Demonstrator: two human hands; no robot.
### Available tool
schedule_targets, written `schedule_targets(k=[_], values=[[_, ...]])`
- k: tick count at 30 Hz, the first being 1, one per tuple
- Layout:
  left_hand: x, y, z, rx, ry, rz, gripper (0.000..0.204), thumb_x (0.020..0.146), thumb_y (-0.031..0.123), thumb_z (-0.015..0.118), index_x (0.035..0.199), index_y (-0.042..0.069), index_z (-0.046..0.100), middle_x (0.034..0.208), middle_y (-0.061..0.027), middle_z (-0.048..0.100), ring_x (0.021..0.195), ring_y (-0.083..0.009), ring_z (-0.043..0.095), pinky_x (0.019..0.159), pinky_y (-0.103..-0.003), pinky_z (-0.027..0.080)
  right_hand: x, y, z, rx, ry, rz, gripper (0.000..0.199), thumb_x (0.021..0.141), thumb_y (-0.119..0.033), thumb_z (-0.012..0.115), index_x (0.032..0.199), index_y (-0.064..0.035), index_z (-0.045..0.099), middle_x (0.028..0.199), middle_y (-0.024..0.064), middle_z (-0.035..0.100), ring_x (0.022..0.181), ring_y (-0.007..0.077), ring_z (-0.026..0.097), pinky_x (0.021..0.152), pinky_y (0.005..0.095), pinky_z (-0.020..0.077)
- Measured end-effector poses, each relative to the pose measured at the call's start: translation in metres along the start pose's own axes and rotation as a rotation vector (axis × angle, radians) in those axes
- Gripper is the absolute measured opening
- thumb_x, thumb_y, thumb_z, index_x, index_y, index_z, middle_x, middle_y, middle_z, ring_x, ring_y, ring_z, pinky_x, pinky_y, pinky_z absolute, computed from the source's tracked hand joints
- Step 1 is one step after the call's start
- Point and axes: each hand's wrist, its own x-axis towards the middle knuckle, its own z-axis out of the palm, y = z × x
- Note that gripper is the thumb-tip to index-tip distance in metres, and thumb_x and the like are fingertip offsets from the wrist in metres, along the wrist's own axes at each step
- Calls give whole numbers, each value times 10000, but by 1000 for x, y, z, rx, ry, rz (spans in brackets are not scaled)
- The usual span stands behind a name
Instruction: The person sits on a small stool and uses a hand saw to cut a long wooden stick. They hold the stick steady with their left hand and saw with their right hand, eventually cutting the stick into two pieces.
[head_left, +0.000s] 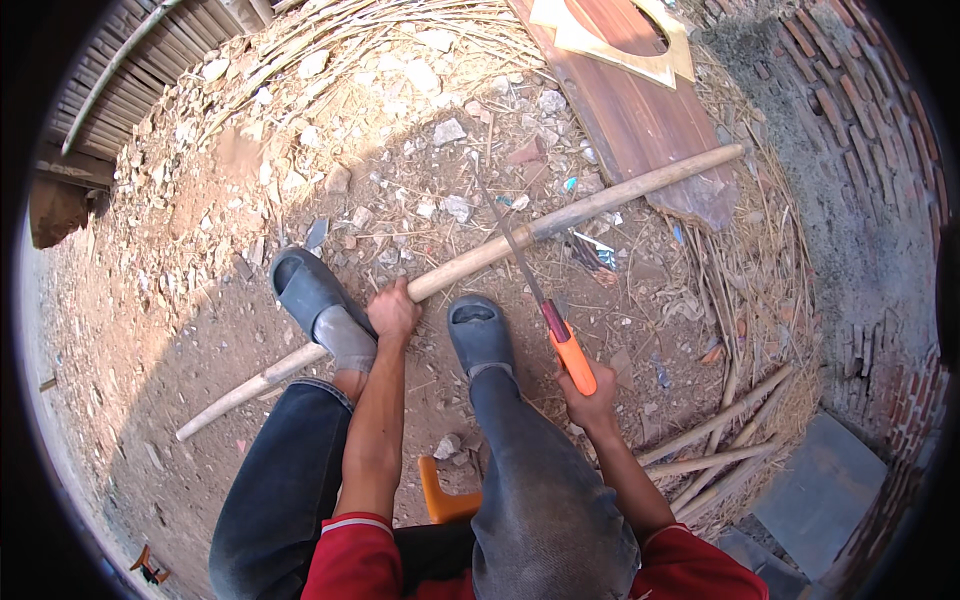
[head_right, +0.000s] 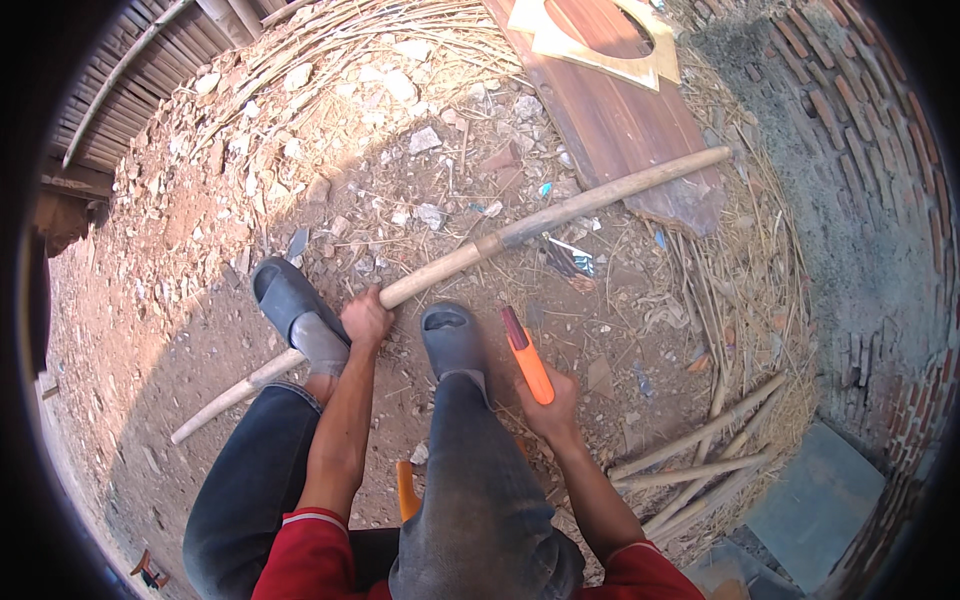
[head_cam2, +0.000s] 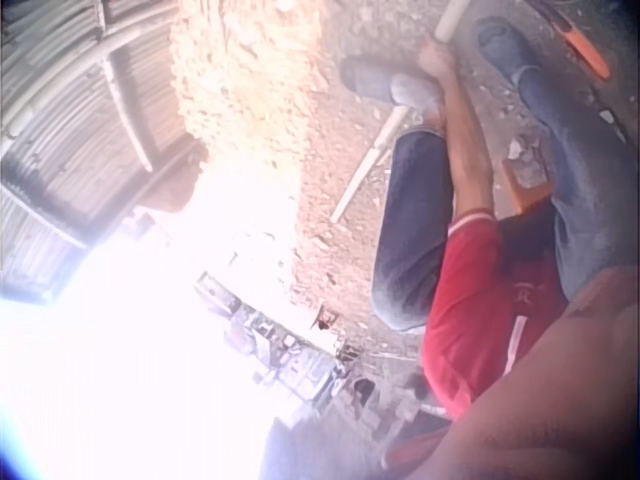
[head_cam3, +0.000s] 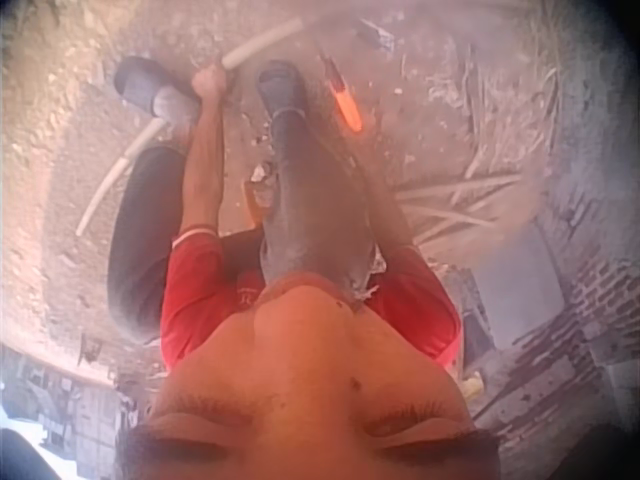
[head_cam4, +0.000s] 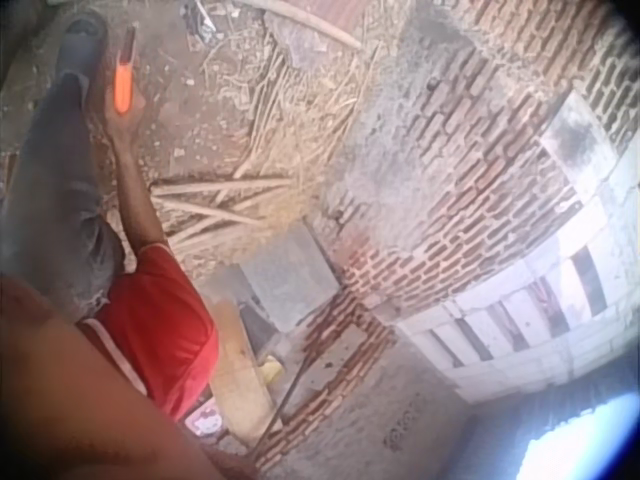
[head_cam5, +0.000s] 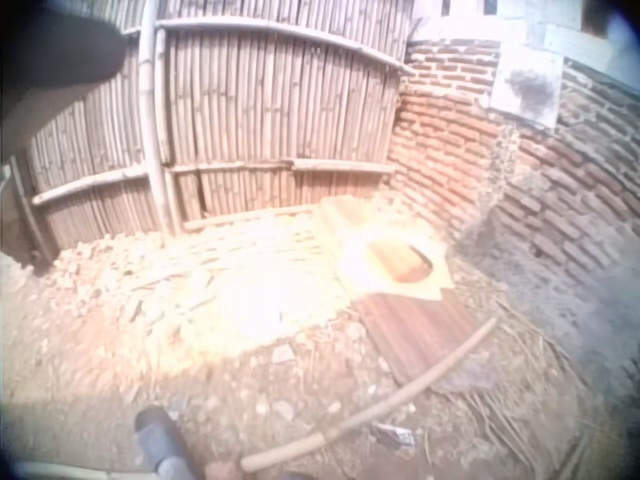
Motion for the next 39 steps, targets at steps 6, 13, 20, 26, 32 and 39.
schedule_targets(k=[6, 13, 20, 26, 32, 39], values=[[-1, -3, 5, -41, 27, 9, 205, 782, 174, 706, 982, 132, 693, 914, -122, 753, 865, -350, 745, 824, -480, 575, -65, -27, -52, -80, -106, 132, 162, 829, -81, 726, 949, 28, 730, 648, 84, 628, 575, 141, 603, 587, 322, 483], [-2, 1, 5, -67, 1, -7, 225, 796, 167, 688, 1015, 120, 705, 917, -157, 755, 850, -376, 743, 802, -501, 587, 57, -25, 30, -165, -20, -16, 139, 778, -94, 691, 777, 30, 630, 621, 215, 583, 567, 407, 608, 568, 446, 474], [8, 3, -13, -46, -120, -86, 253, 816, 207, 693, 1058, 143, 729, 980, -171, 769, 889, -409, 751, 796, -531, 598, 61, 19, 65, 16, 60, -118, 103, 820, -82, 693, 807, 14, 657, 650, 187, 615, 587, 404, 631, 575, 447, 495], [14, 6, -19, -37, -238, -124, 285, 806, 227, 703, 1079, 161, 753, 973, -174, 774, 923, -392, 755, 818, -510, 602, 45, 117, 102, 12, 102, -403, 83, 872, -74, 672, 875, 3, 701, 651, 127, 621, 589, 285, 653, 582, 406, 517], [22, 3, -23, 0, -298, -139, 347, 760, 234, 728, 1099, 169, 768, 992, -182, 778, 960, -384, 754, 845, -492, 601, 43, 77, 119, 988, 301, 137, 150, 892, -54, 623, 761, 17, 604, 619, 54, 606, 550, 161, 602, 532, 314, 475], [9, 17, -35, -5, -206, -97, 342, 789, 312, 759, 1091, 151, 748, 1009, -195, 773, 961, -368, 757, 846, -483, 600, 51, 14, 10, 551, 216, 27, 163, 845, -36, 634, 695, -3, 580, 569, 52, 576, 479, 130, 540, 478, 291, 411]])
